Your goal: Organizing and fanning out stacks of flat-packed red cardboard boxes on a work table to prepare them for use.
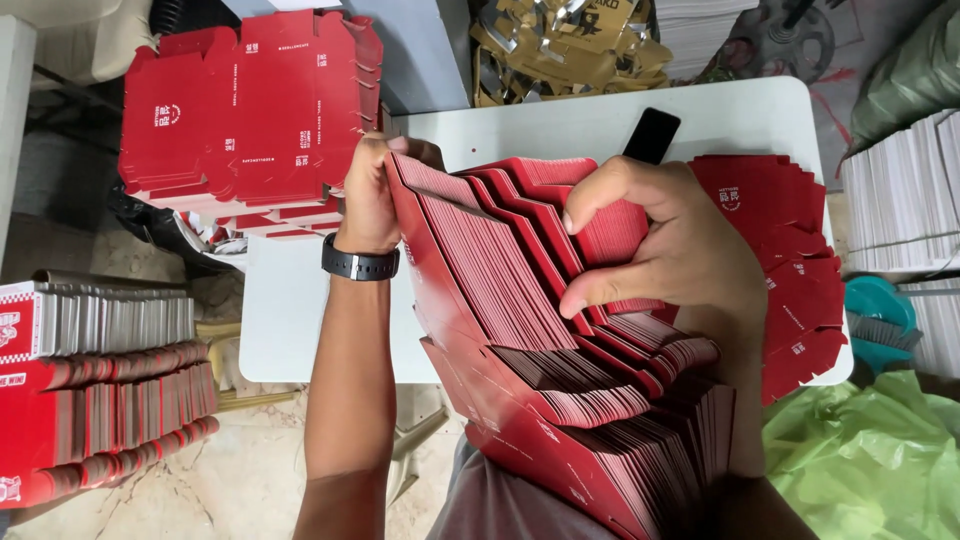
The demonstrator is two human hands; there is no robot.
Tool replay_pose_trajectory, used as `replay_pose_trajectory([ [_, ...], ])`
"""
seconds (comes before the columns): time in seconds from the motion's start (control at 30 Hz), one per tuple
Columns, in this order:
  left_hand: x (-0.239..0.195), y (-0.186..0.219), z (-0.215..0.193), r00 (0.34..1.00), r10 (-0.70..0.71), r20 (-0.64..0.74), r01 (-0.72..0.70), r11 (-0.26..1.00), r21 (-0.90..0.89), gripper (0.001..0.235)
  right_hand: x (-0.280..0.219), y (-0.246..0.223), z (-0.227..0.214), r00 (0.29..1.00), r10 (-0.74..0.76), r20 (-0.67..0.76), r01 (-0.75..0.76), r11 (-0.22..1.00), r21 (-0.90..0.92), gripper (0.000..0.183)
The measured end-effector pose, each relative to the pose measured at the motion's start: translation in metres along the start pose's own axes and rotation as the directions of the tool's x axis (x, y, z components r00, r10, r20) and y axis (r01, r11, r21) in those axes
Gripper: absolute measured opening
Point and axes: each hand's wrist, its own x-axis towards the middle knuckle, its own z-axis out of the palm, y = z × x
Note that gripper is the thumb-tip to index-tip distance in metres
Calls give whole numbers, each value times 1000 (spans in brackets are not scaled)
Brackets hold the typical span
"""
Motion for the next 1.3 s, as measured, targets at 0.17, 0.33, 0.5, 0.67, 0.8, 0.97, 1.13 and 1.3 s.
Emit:
replay_pose_trajectory([
  [0.17, -1, -2, 2, 1000, -15, -4, 15, 1000, -23, 33, -1, 8, -3, 1000, 21, 9, -21, 1000, -1, 56],
  [0.33, -2, -3, -3, 999, 39, -31, -39, 999, 15, 31, 0, 25, -5, 993, -98, 59, 95, 994, 59, 46],
  [0.5, -5, -1, -4, 996, 91, 4, -91, 994, 53, 35, -5, 21, 3, 996, -88, 13, 86, 989, 119, 62],
  [0.67, -3, -1, -6, 992, 125, -2, -125, 991, 45, 33, -3, -25, 16, 996, 72, -52, -66, 992, 107, 19],
  [0.8, -3, 3, -5, 993, 119, -18, -116, 986, 122, 32, -2, -19, 18, 999, -38, -12, 38, 999, 33, 55],
  [0.97, 1, 4, -15, 991, 127, 42, -133, 972, 194, 28, 1, -13, 24, 998, -10, -68, 11, 1000, 13, 52],
  [1.13, 0, 10, -17, 994, 95, 44, -101, 980, 170, 30, 2, -1, 24, 993, -110, -30, 110, 994, 14, 55],
  [1.3, 3, 10, -20, 994, 95, 46, -99, 990, 102, 32, 3, -6, 27, 991, -127, -32, 127, 992, 7, 55],
])
